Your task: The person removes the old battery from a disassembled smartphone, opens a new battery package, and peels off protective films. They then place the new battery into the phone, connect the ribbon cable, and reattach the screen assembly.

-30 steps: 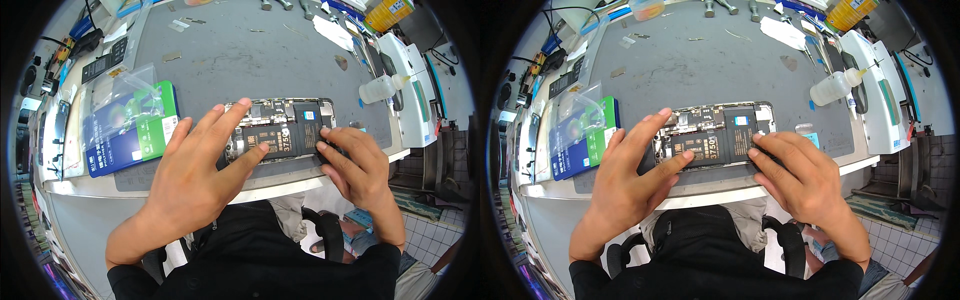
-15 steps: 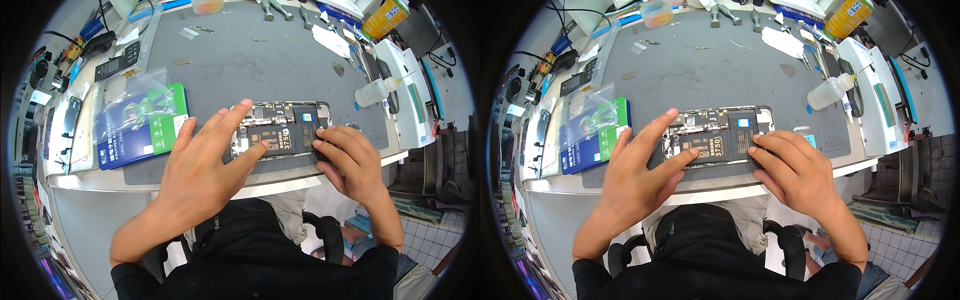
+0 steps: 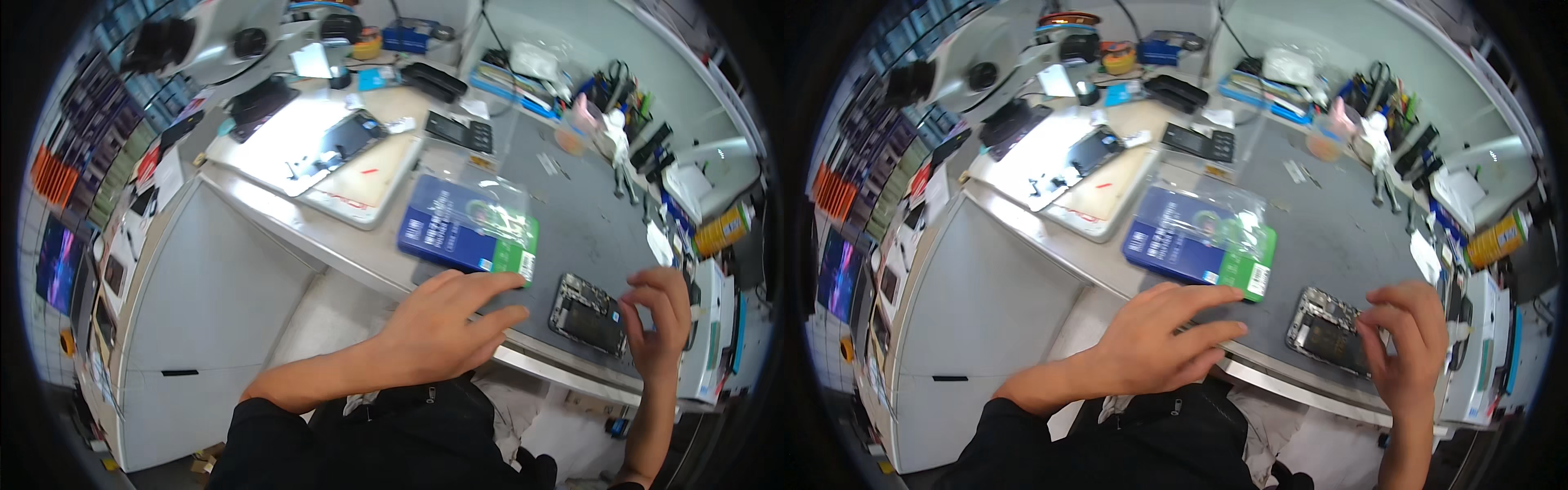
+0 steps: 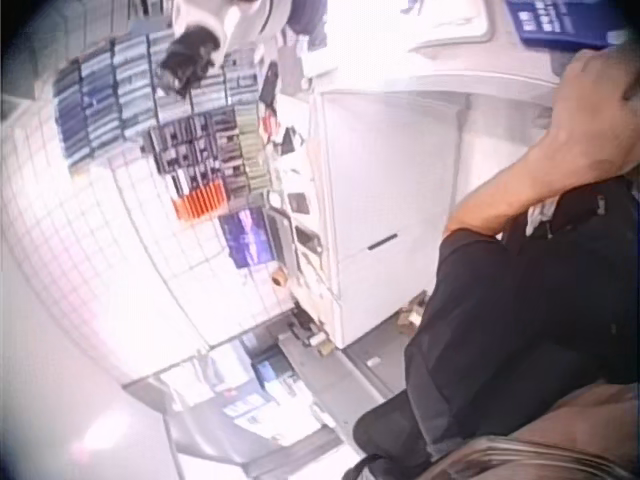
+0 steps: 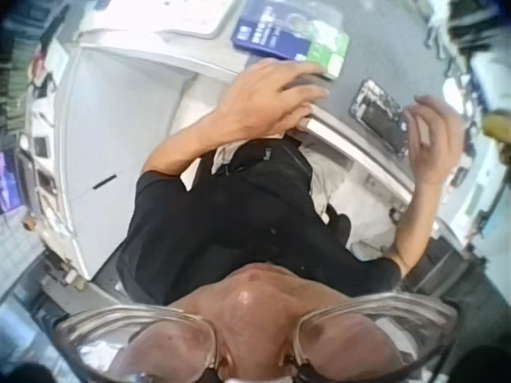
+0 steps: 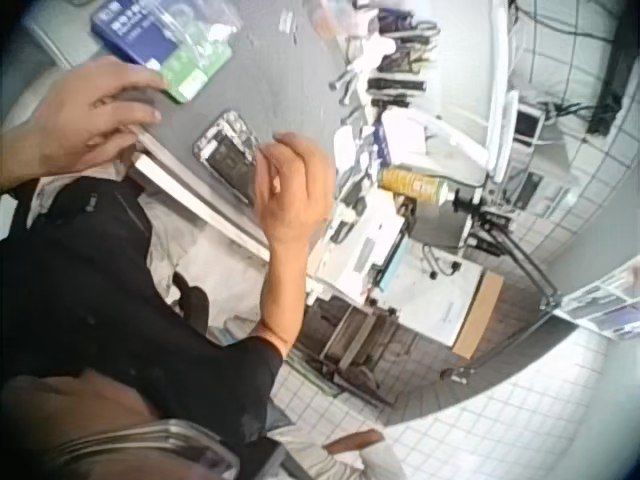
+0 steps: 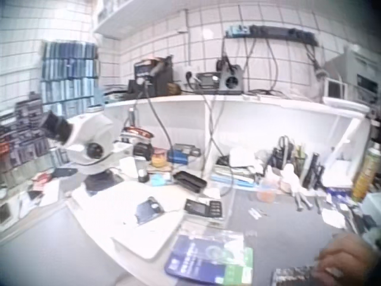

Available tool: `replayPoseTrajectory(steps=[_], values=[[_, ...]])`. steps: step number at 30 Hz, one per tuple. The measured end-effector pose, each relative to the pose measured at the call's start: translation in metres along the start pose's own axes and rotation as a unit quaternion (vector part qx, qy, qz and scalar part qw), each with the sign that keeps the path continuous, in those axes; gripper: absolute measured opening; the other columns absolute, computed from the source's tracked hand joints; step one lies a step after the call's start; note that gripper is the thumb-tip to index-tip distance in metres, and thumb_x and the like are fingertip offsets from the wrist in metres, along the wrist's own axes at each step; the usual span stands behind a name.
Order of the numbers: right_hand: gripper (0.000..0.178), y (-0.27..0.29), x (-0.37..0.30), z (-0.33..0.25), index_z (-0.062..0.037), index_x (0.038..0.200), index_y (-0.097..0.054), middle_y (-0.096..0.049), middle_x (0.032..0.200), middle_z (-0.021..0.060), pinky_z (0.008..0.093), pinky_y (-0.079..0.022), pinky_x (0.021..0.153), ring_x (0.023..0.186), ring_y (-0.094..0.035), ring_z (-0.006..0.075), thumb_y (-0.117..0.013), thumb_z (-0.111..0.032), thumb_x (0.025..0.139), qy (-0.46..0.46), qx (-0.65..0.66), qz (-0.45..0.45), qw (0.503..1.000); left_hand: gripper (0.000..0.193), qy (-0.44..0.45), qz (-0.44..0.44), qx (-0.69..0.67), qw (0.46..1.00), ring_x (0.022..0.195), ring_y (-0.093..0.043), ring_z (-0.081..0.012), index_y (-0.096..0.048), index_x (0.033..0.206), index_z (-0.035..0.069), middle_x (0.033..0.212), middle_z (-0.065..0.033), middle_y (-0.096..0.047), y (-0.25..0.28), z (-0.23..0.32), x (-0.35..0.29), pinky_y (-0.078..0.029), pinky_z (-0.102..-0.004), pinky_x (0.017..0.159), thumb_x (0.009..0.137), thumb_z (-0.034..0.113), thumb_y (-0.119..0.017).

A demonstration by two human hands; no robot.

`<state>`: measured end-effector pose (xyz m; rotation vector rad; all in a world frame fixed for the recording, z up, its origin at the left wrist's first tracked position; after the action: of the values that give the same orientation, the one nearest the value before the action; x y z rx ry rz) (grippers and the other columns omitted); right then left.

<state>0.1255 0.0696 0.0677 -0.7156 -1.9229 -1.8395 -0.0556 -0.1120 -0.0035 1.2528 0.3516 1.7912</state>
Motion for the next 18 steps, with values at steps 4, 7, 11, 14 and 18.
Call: replayPoseTrajectory(steps=[4, 7, 11, 14, 18], values=[[0.035, -0.044, 0.091, -0.023, -0.0074, 0.098, -0.065, -0.069, 0.109, 0.0084, 0.0400, -0.054, 0.080, 0.097, -0.065, 0.0306, -0.085, -0.006, 0.070, 0.120, 0.048, -0.052, 0.990, 0.036, 0.083, 0.058, 0.030, 0.994, 0.105, -0.068, -0.0273, -0.071, 0.111, 0.011, 0.131, -0.0090, -0.065, 0.046, -0.019, -0.028, -0.055, -0.0370, 0.084, 0.076, 0.006, -0.079], [0.048, -0.094, 0.159, -0.043, -0.0087, 0.116, -0.063, -0.067, 0.119, 0.0097, 0.0414, -0.053, 0.092, 0.110, -0.064, 0.0314, -0.085, -0.012, 0.073, 0.160, 0.061, -0.122, 0.978, 0.036, 0.091, 0.076, 0.026, 0.993, 0.102, -0.069, -0.0274, -0.070, 0.112, 0.011, 0.128, -0.0075, -0.066, 0.062, -0.022, -0.040, -0.056, -0.0359, 0.080, 0.077, 0.007, -0.079], [0.073, -0.168, 0.241, -0.071, -0.0108, 0.142, -0.054, -0.062, 0.136, 0.0127, 0.0425, -0.047, 0.108, 0.126, -0.056, 0.0336, -0.085, -0.013, 0.076, 0.225, 0.067, -0.222, 0.946, 0.035, 0.093, 0.056, 0.019, 0.994, 0.101, -0.069, -0.0274, -0.069, 0.111, 0.010, 0.125, -0.0070, -0.067, 0.070, -0.020, -0.043, -0.055, -0.0370, 0.079, 0.077, 0.008, -0.078], [0.085, -0.210, 0.277, -0.089, -0.0098, 0.149, -0.048, -0.058, 0.143, 0.0138, 0.0427, -0.043, 0.113, 0.134, -0.051, 0.0330, -0.086, -0.015, 0.073, 0.198, 0.039, -0.339, 0.919, 0.033, 0.087, 0.058, 0.000, 0.995, 0.100, -0.069, -0.0273, -0.069, 0.110, 0.010, 0.124, -0.0066, -0.067, 0.068, -0.022, -0.051, -0.055, -0.0376, 0.079, 0.078, 0.009, -0.078], [0.095, -0.248, 0.299, -0.095, -0.0058, 0.152, -0.044, -0.055, 0.147, 0.0154, 0.0422, -0.042, 0.115, 0.139, -0.046, 0.0330, -0.087, -0.018, 0.069, 0.169, 0.010, -0.451, 0.876, 0.033, 0.088, 0.058, -0.016, 0.994, 0.100, -0.068, -0.0272, -0.069, 0.110, 0.010, 0.124, -0.0062, -0.067, 0.066, -0.025, -0.059, -0.054, -0.0380, 0.080, 0.079, 0.009, -0.078]])
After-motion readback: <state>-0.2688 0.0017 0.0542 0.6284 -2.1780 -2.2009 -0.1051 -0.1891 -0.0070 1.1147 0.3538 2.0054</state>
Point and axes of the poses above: each hand's wrist, its own x-axis towards the middle knuckle, its own y-axis out of the back of the hand, z = x × y, the point moved 4 cm from there along x, towards the middle knuckle
